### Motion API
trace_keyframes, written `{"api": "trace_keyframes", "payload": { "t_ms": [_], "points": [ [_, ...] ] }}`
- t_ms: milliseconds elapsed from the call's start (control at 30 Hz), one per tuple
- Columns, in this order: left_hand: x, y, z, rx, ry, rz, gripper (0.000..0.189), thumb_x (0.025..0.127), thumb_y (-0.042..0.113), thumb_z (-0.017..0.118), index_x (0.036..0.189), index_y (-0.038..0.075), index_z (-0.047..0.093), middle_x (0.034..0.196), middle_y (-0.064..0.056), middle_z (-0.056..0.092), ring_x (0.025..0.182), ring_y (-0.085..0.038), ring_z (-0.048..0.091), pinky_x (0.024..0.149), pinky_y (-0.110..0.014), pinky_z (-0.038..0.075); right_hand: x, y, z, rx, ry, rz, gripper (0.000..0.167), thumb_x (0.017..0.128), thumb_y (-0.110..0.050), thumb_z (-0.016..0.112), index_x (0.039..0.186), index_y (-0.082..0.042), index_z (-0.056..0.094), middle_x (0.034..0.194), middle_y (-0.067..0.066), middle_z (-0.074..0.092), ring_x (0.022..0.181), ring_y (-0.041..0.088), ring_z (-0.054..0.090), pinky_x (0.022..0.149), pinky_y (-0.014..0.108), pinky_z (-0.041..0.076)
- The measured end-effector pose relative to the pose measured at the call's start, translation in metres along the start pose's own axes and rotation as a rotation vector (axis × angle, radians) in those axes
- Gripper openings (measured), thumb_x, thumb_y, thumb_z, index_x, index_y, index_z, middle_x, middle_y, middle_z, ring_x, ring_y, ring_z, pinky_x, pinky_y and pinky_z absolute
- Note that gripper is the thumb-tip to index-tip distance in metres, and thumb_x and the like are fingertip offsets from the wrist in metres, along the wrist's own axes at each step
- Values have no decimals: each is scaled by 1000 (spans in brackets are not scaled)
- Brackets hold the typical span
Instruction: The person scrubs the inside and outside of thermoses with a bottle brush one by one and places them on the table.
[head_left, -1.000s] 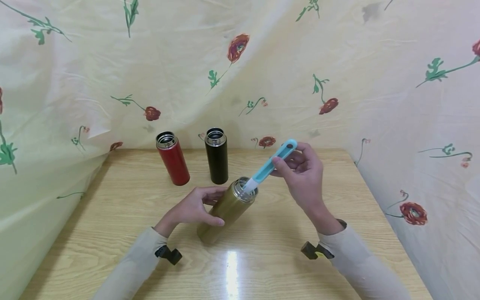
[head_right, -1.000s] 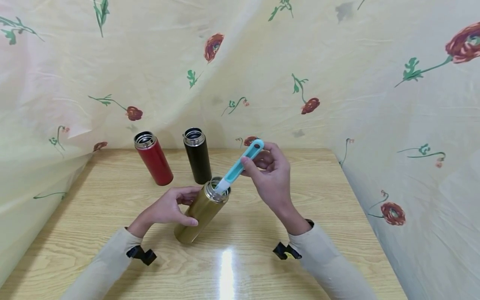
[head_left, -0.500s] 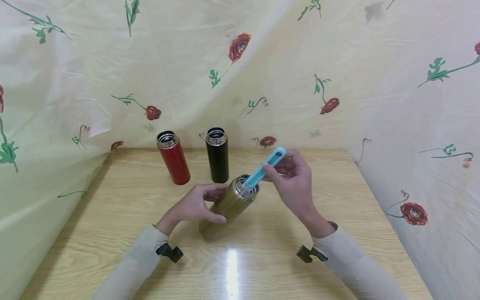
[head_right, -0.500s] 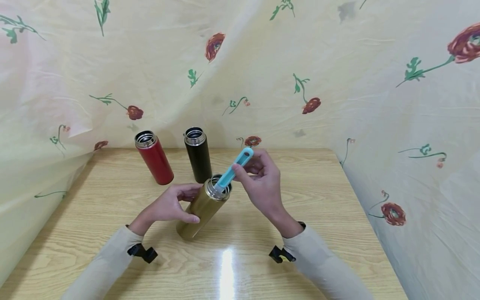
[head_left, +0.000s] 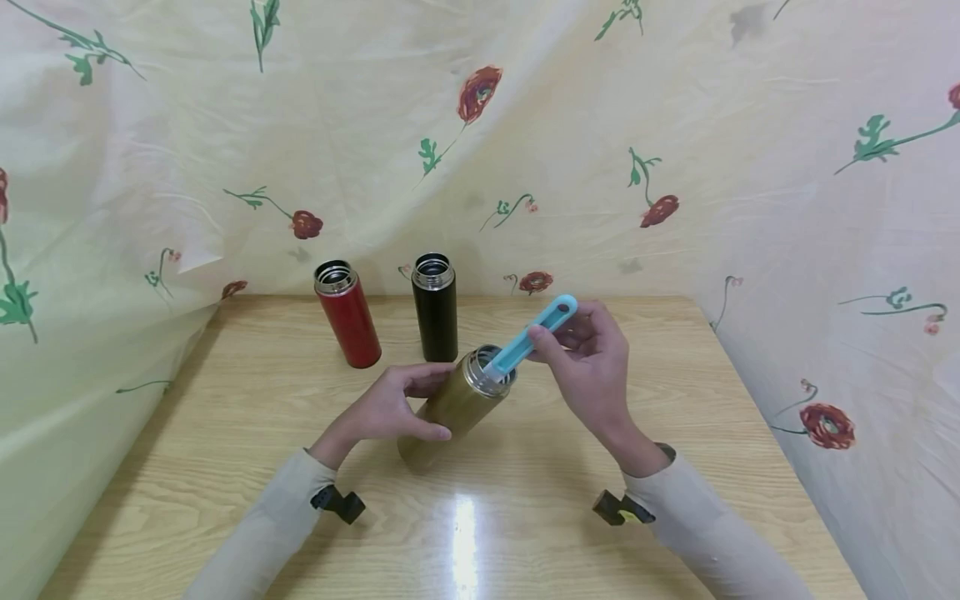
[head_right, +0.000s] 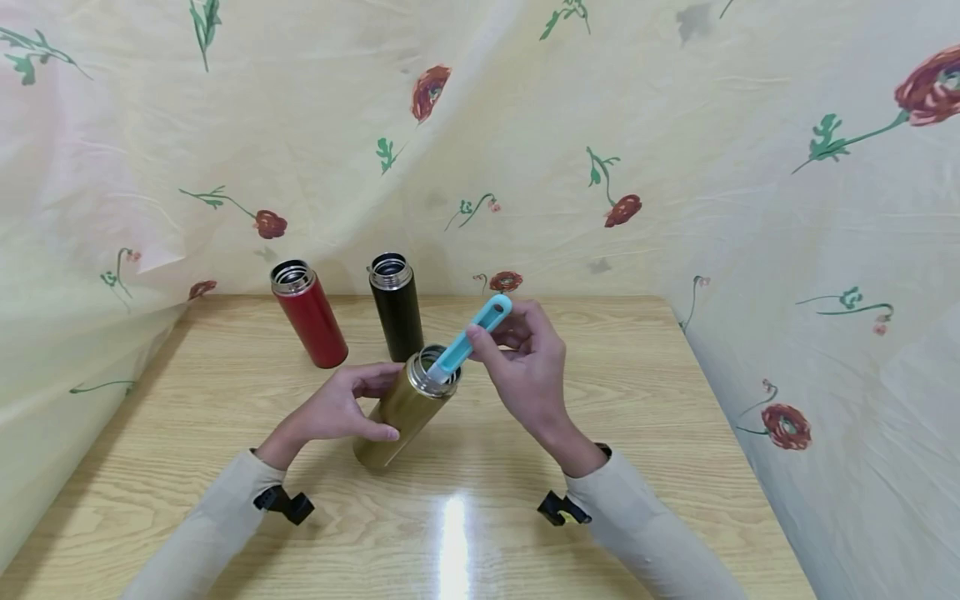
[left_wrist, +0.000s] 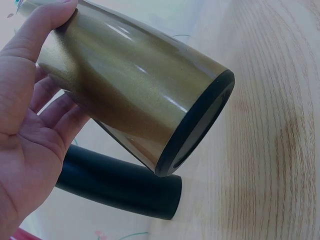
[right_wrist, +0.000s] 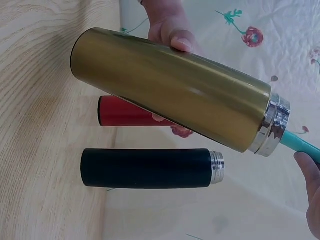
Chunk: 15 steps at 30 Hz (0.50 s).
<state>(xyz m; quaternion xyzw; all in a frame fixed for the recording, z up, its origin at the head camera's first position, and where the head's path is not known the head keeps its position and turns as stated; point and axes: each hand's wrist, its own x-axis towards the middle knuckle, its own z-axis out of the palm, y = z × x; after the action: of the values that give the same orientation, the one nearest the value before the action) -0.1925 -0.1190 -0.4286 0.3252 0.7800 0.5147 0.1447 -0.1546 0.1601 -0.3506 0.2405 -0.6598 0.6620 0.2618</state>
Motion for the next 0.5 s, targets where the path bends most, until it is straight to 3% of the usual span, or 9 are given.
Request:
{"api": "trace_keyframes", "payload": {
  "t_ms": [367,500],
  "points": [
    [0,-2,-1,4,5,8,84,76,25,92,148,7,52,143,-9,61,125,-25,64,103,-44,53,5,-2,-5,25,28,-54,24,89,14,67,108,17,53,91,5,73,75,15,74,62,34,62],
    [-1,-3,-1,2,5,7,84,76,24,92,148,7,52,142,-9,61,125,-25,64,103,-44,53,7,-6,-7,26,35,-72,25,91,6,70,108,15,54,90,8,73,75,15,74,62,33,62]
  ]
}}
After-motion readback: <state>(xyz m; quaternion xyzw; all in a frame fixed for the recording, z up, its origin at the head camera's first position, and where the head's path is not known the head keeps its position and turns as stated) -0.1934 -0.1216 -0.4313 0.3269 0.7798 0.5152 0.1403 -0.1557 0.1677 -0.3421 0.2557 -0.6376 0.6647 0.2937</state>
